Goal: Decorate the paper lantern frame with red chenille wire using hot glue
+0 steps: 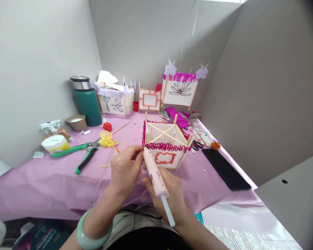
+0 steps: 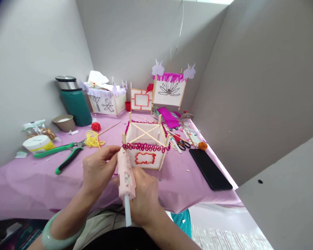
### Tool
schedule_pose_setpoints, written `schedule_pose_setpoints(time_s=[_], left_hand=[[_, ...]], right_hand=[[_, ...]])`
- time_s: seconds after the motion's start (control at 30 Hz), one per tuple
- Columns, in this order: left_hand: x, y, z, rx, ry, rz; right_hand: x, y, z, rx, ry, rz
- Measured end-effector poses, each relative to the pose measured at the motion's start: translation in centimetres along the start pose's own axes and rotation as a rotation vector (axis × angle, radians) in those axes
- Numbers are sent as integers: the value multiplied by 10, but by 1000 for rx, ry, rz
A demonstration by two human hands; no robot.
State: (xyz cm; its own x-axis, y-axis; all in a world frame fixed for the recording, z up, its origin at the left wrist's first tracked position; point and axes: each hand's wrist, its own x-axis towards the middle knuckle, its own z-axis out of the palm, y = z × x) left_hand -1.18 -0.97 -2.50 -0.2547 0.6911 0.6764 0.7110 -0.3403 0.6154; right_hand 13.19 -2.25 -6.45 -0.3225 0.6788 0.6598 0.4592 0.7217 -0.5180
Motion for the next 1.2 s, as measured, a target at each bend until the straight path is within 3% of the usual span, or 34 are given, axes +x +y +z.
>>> schedule_pose_setpoints(time_s=[0.13,0.33,0.87,1.2], left_hand=[[0,0,2,-117,-23,-126],[-1,-1,3,-190,-18,-204],[-2,4,-1,-109,-66,-148],[-8,-2,4,-167,-20,-194]], right_hand=[[2,-1,1,2,4,22],[3,0,3,-94,24,-52],[-1,2,3,-101,-11,-14],[4,-4,0,-148,1,-16]])
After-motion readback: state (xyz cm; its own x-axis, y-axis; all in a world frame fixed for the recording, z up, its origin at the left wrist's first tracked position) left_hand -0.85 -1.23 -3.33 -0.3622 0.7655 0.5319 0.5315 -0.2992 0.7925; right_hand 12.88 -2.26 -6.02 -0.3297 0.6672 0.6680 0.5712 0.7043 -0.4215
